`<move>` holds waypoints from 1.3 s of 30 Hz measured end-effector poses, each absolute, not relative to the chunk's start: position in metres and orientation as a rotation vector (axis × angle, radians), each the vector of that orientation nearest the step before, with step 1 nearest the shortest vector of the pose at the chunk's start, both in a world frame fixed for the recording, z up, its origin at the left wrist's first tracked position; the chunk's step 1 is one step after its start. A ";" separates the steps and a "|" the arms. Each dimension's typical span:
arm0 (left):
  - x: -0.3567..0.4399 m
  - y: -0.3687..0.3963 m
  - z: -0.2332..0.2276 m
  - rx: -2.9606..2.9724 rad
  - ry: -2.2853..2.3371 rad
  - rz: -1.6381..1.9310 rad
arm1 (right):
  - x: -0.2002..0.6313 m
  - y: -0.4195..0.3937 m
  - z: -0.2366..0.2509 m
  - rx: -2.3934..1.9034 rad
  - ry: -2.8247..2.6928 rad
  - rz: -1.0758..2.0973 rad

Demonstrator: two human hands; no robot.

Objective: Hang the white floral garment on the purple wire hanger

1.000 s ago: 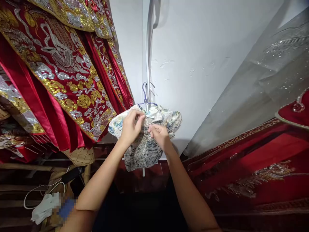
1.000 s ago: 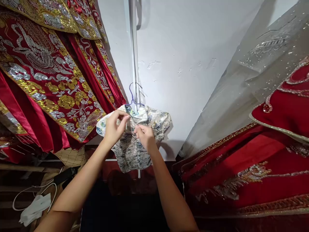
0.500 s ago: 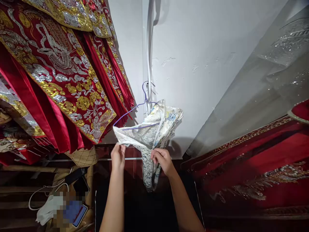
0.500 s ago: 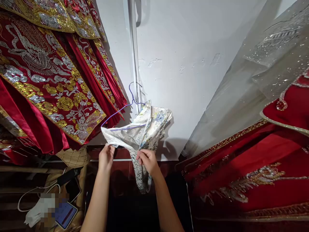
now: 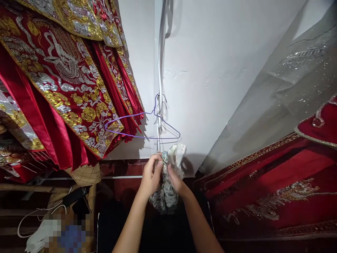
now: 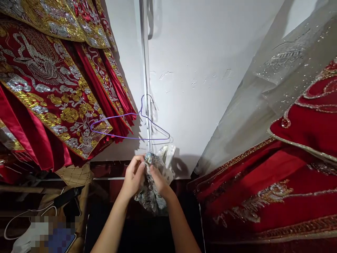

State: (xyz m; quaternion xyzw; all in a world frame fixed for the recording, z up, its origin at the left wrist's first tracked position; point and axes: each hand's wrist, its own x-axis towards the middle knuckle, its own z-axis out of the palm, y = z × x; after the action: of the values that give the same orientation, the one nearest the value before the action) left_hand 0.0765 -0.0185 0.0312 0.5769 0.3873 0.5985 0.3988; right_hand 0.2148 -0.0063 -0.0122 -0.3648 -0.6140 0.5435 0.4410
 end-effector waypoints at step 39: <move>-0.046 0.076 0.092 2.045 1.607 1.510 | 0.260 0.075 0.065 -1.079 -1.898 0.833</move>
State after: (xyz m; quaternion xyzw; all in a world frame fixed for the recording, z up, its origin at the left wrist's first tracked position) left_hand -0.0461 0.0760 0.0919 0.6784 0.5333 0.5009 0.0670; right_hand 0.2602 0.0746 0.0654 -0.4247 -0.7475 0.3279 0.3917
